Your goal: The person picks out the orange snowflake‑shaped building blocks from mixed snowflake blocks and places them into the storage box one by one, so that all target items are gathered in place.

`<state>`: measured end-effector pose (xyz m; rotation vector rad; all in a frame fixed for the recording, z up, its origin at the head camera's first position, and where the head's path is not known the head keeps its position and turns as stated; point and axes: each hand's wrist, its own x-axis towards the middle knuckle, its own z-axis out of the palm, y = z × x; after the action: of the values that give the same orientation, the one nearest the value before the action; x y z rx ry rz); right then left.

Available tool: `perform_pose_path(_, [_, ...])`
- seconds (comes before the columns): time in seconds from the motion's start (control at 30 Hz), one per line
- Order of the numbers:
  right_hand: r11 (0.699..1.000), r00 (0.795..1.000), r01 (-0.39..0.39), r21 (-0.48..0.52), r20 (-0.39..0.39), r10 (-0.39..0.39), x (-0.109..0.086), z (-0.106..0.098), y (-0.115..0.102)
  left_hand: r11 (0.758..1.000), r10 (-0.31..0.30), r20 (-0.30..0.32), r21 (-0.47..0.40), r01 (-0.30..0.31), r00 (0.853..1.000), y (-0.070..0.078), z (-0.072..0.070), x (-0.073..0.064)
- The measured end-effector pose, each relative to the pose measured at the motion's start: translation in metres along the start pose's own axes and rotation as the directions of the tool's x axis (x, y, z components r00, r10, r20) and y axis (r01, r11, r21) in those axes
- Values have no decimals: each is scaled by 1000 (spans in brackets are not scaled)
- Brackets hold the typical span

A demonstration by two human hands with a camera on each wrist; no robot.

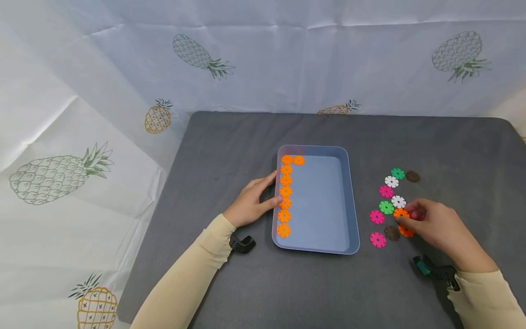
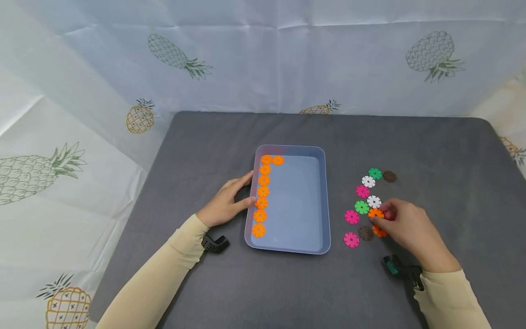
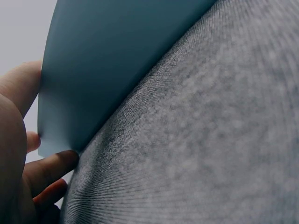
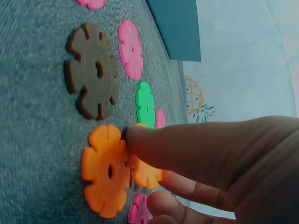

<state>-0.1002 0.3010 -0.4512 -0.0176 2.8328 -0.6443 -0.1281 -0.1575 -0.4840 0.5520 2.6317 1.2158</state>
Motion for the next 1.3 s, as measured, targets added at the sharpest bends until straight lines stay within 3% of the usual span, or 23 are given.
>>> perform_pose_path(0.73, [989, 987, 143, 23, -81, -141, 1, -4, -16, 1000, -10, 10, 1, 10, 1000, 1, -1, 1])
perform_pose_path(1.3, [969, 961, 234, 76, -169, -218, 21, -14, -58, 1000, -18, 11, 8, 18, 1000, 3, -2, 0])
